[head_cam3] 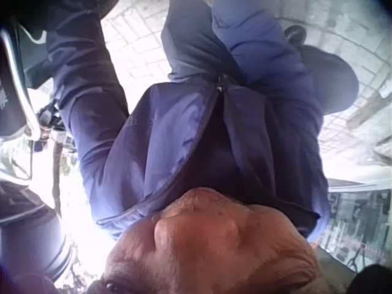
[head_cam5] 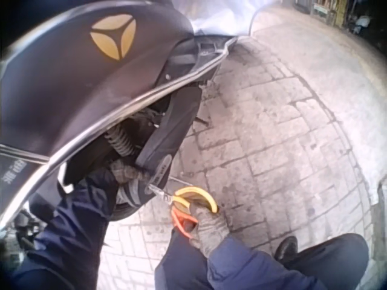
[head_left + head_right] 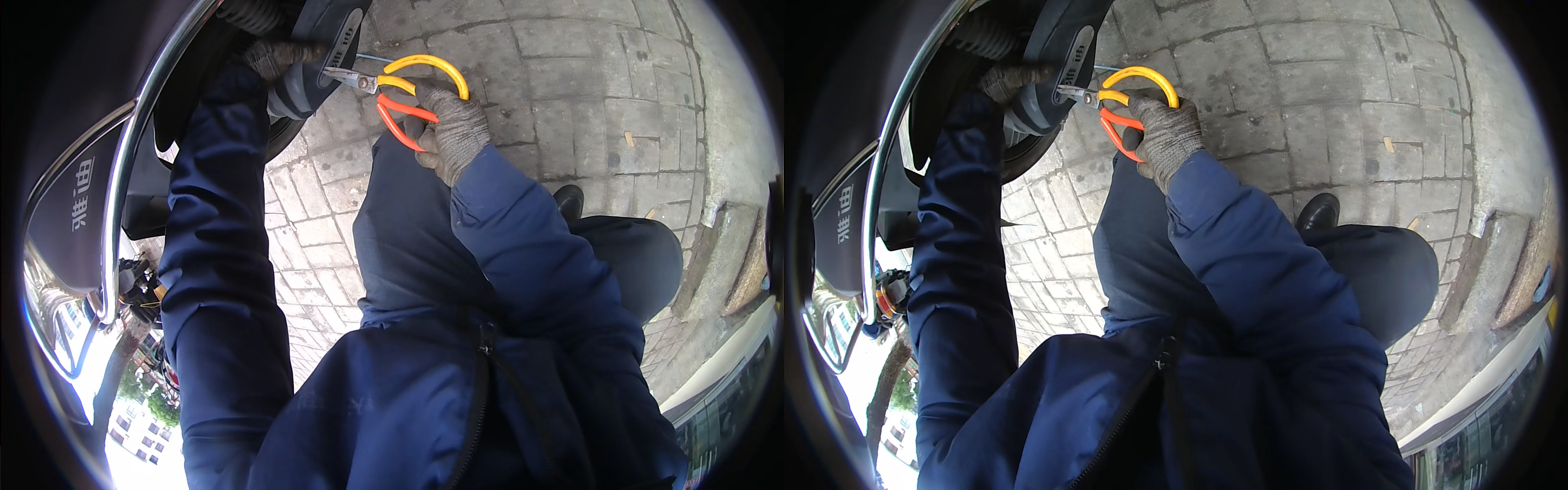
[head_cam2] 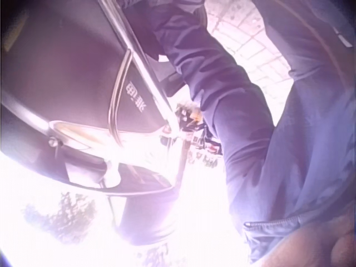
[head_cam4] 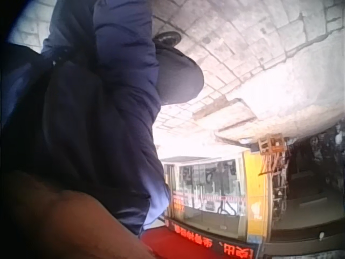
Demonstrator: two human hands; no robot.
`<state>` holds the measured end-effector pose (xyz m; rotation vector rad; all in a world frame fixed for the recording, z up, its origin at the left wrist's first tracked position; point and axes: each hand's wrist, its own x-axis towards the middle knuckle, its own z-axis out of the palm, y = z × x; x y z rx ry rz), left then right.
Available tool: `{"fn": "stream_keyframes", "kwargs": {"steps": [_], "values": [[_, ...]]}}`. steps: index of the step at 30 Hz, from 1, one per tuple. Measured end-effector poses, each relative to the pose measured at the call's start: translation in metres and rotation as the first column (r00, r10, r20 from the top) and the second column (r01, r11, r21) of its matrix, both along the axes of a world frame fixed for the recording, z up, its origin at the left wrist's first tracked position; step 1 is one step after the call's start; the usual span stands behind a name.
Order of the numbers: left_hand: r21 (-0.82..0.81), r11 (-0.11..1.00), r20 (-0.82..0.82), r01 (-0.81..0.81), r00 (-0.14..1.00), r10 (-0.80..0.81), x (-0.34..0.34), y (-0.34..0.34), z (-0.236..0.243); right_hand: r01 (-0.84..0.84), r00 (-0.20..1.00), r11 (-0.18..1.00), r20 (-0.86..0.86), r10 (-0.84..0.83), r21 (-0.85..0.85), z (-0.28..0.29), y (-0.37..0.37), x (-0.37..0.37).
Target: The person works on the rear wheel area of a scooter, using a screwdriver to remove a plastic cover and then pliers to cut a zip tie. They retrieve pliers from a nearby tool rack and return to the scooter to complete the removal.
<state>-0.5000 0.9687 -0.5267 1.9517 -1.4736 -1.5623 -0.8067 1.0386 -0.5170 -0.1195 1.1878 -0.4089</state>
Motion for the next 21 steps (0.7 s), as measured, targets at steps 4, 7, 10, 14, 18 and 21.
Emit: {"fn": "stream_keyframes", "kwargs": {"steps": [4, 7, 10, 14, 18, 21], "values": [[-0.206, 0.975, -0.054, 0.083, 0.994, -0.096, -0.01, 0.006, 0.002, 0.016, 1.0, 1.0, 0.027, -0.016, 0.009, 0.023, -0.003, 0.003], [-0.204, 0.969, 0.115, 0.138, 0.987, -0.116, -0.019, 0.011, 0.015, -0.113, 0.993, 0.984, -0.038, 0.109, -0.135, 0.045, -0.011, 0.008], [-0.226, 0.943, 0.385, 0.245, 0.911, -0.145, -0.022, 0.005, 0.024, -0.235, 0.968, 0.949, -0.144, 0.207, -0.213, 0.063, -0.027, 0.024], [-0.176, 0.98, 0.269, 0.093, 0.962, -0.043, -0.007, -0.004, 0.005, -0.366, 0.924, 0.898, -0.213, 0.318, -0.246, 0.07, -0.042, 0.031], [-0.202, 0.979, 0.087, 0.008, 0.996, 0.01, 0.023, -0.007, -0.032, -0.06, 0.991, 0.987, -0.125, 0.042, -0.148, 0.063, -0.027, 0.022], [-0.206, 0.977, 0.077, 0.048, 0.996, -0.033, 0.039, -0.013, -0.052, -0.067, 0.998, 0.98, 0.002, 0.068, -0.189, 0.052, -0.012, 0.007]]}}
